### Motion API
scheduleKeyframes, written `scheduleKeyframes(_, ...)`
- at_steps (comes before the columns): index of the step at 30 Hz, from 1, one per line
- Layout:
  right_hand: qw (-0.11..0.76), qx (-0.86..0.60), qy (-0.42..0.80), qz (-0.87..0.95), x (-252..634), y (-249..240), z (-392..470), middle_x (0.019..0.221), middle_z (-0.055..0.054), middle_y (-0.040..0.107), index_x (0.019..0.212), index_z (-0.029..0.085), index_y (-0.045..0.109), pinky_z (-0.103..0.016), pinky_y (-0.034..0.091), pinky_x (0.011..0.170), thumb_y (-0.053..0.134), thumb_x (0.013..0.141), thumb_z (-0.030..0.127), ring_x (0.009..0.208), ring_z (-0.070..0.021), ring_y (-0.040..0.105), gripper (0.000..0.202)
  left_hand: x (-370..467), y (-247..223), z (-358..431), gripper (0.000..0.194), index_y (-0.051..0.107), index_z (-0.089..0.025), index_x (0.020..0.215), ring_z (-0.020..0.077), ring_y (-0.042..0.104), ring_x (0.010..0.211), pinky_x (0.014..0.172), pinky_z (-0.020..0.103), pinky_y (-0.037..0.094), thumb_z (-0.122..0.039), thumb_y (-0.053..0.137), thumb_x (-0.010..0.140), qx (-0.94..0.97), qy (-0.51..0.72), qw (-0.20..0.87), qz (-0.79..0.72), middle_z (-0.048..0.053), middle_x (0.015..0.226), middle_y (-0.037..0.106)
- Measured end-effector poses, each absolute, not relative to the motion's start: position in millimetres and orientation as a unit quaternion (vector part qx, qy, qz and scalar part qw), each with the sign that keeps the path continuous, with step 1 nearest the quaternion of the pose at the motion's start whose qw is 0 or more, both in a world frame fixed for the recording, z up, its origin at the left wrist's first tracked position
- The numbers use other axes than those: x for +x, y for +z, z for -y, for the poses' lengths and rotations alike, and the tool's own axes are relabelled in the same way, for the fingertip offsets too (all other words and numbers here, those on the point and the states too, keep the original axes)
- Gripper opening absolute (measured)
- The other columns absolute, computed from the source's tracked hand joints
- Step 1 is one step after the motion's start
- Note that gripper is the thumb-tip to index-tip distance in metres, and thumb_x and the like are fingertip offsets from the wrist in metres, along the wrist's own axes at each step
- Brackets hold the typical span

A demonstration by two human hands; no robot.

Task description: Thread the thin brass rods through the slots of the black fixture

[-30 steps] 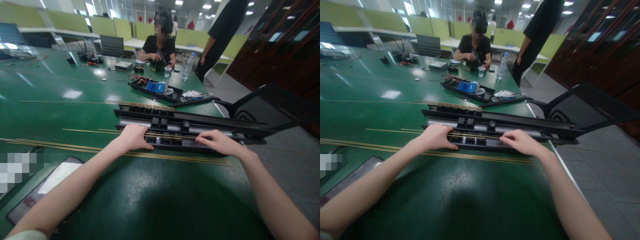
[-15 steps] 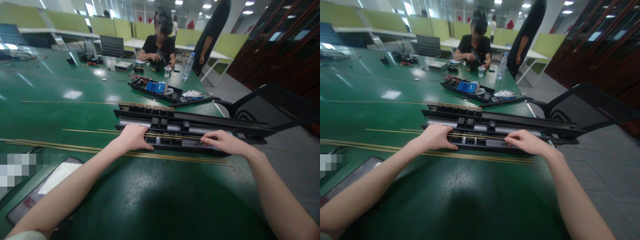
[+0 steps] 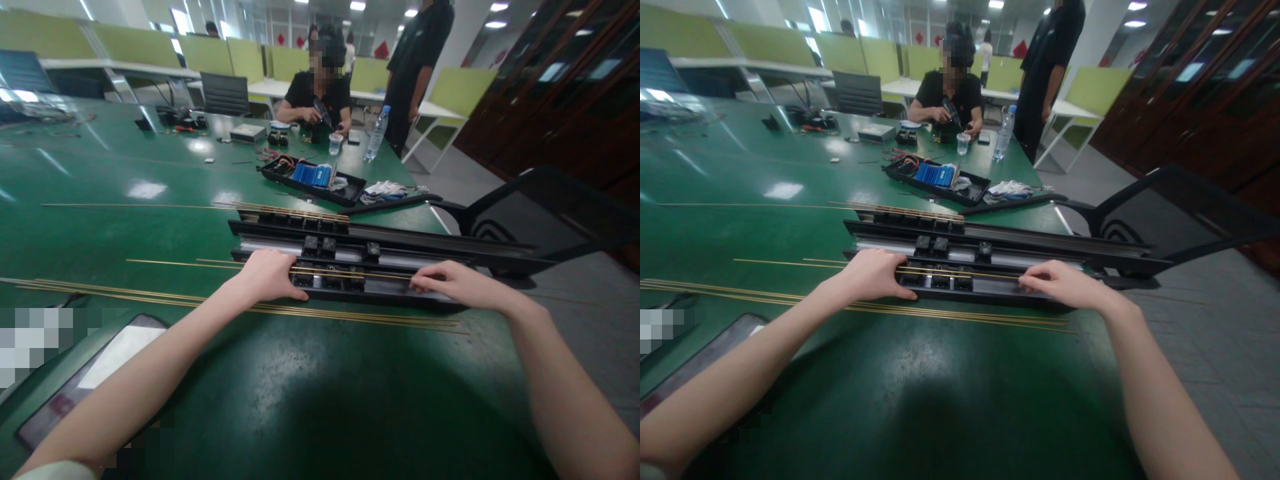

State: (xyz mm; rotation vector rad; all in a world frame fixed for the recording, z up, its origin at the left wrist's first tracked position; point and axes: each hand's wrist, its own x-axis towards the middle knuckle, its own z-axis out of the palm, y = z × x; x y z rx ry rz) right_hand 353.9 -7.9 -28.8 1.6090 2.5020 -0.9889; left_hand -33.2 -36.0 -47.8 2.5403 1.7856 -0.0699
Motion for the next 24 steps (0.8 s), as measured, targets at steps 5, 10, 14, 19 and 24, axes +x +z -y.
scheduleKeyframes(5,0.008,0.538,-0.323,-0.779,360.1,-24.6,8.1,0.087,-0.007,0.076,0.090,0.019,0.077,-0.033,0.048,0.073,0.053,0.089,0.061,0.080,-0.0241,0.067,0.048,-34.2,-49.0,35.5,0.076,0.069,-0.018,0.097,0.0344,0.070,0.090,0.074,0.039,0.050,-0.084,0.061,0.060,0.818,-0.022,0.021,-0.574,0.013,0.098,0.075)
scheduleKeyframes(10,0.007,0.537,-0.329,-0.777,366.8,-22.6,7.7,0.093,-0.008,0.077,0.093,0.020,0.078,-0.034,0.049,0.078,0.056,0.089,0.055,0.086,-0.0244,0.068,0.041,-35.3,-50.7,35.9,0.077,0.069,-0.018,0.100,0.0348,0.070,0.092,0.075,0.039,0.051,-0.083,0.062,0.060,0.820,-0.017,0.014,-0.572,0.014,0.100,0.076)
scheduleKeyframes(14,0.007,0.544,-0.329,-0.772,371.5,-21.7,8.1,0.102,-0.012,0.076,0.099,0.019,0.077,-0.033,0.049,0.082,0.050,0.094,0.053,0.092,-0.0240,0.068,0.044,-35.9,-50.9,36.4,0.076,0.069,-0.017,0.099,0.0346,0.070,0.091,0.074,0.039,0.050,-0.083,0.061,0.061,0.823,-0.015,0.016,-0.567,0.014,0.098,0.076)
scheduleKeyframes(19,-0.009,0.562,-0.275,-0.780,367.5,-15.5,11.1,0.101,-0.010,0.076,0.098,0.020,0.076,-0.034,0.049,0.082,0.054,0.092,0.053,0.092,-0.0255,0.068,0.041,-35.9,-49.3,37.5,0.073,0.070,-0.018,0.099,0.0333,0.070,0.092,0.074,0.038,0.050,-0.080,0.063,0.061,0.822,-0.013,0.015,-0.570,0.013,0.099,0.076)
scheduleKeyframes(24,-0.100,0.551,-0.143,-0.816,346.6,-16.7,15.3,0.106,-0.007,0.075,0.102,0.021,0.074,-0.037,0.049,0.086,0.054,0.093,0.048,0.098,-0.0259,0.067,0.034,-35.5,-48.5,38.1,0.072,0.070,-0.019,0.099,0.0331,0.070,0.094,0.076,0.037,0.050,-0.080,0.064,0.061,0.821,-0.012,0.018,-0.571,0.013,0.100,0.076)
